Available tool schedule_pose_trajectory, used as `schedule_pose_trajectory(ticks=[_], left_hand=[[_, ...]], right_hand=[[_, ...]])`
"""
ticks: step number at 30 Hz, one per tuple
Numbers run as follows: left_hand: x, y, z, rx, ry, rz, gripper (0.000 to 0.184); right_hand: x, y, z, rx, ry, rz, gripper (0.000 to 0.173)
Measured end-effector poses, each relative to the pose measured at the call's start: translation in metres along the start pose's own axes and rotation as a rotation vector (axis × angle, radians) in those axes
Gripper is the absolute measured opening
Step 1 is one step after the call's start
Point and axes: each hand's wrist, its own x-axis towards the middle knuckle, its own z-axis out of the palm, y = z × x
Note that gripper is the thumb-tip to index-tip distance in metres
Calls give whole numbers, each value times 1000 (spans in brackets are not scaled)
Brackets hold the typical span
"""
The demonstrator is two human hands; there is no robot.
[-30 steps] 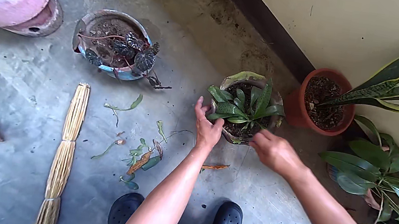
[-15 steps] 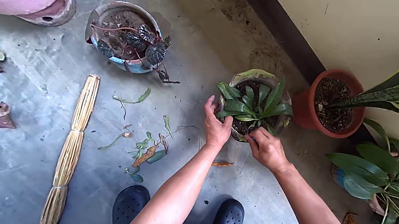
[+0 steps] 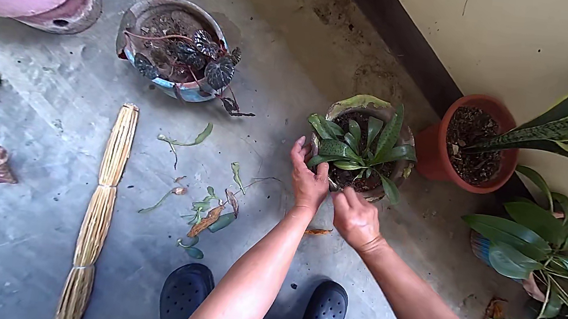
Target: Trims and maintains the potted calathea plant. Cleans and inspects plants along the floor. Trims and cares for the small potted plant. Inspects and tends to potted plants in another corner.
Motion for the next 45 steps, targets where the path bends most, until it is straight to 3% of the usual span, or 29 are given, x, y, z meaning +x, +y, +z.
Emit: schedule_pose_trajectory(ticks=[2,5,10,18,24,30,37,41,45], left_hand=[[0,1,2,-5,18,2,64],[2,2,1,-4,8,9,64],[2,-2,1,-6,18,70,58],[4,-8,3,-23,21,100,57],[1,-11,-4,-51,-52,94,59],[-1,-14,-1,-55,-34,87,59],[-3,-12,-3,-47,-49,75,56],[3,-18,2,-124,-5,150,53],[4,-10,4,-55,13,126,50]], right_hand=[[-3,-6,5,-67,53,4,11],[-4,-4,4,36,84,110,13],[25,13,-10,255,-30,232,13],[14,-20,18,-112,84,71,11],[28,-3,0,225,8,313,14],[19,-13,19,-42,84,63,8],[25,-6,15,200,105,196,12],[36,-10,21,-13,66,58,13],[25,-9,15,-45,69,132,11]])
